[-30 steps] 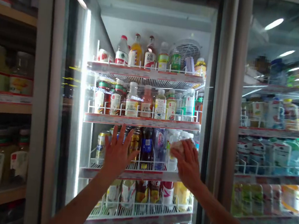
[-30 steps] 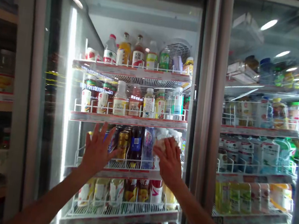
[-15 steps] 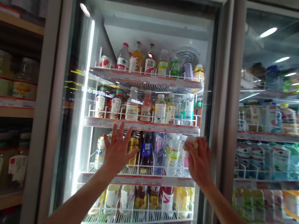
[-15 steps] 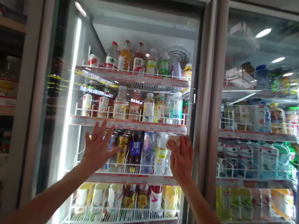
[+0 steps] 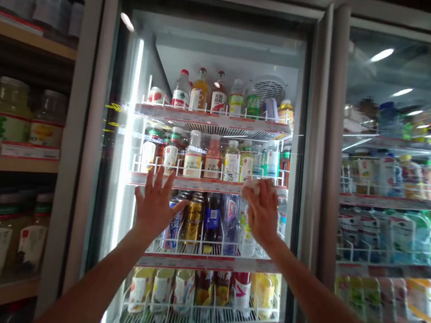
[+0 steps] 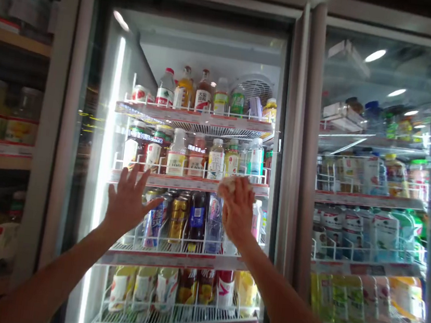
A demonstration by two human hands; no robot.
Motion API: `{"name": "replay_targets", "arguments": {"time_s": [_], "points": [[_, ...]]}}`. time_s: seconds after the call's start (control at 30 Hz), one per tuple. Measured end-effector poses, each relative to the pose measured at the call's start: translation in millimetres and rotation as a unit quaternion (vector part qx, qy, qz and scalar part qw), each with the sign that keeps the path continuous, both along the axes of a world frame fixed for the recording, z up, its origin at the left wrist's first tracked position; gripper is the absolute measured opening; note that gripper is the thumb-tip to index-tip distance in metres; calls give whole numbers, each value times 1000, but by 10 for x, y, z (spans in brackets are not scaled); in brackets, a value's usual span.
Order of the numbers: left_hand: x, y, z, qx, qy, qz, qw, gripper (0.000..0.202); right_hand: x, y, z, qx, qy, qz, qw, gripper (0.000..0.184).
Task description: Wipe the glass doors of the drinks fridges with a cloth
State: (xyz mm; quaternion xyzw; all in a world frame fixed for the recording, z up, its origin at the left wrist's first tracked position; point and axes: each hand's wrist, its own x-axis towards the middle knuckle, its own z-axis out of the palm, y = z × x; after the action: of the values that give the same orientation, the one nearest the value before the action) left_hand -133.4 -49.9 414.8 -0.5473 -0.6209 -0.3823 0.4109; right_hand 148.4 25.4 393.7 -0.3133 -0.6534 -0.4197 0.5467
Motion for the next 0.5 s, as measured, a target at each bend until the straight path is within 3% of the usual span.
{"name": "replay_targets", "arguments": {"time_s": [0.07,0.2,0.23,0.37,0.5], "points": [[-16,-11,-12,-5,8,5,1000,72,-42,7,8,-13,-70,14,997,44],[-39,-22,-27,-12,16,13,1000,72,8,74,70,13,128,-1,992,48],[-42,-22,-28,-13,17,15,1000,73,15,85,86,19,139,0,990,48],[-35,-15,-31,-7,20,18,1000,71,22,84,144,5,-26,8,1000,45],[-21,-10,-31,-4,15,7,1000,70,31,89,201,21,135,-8,991,44]]}}
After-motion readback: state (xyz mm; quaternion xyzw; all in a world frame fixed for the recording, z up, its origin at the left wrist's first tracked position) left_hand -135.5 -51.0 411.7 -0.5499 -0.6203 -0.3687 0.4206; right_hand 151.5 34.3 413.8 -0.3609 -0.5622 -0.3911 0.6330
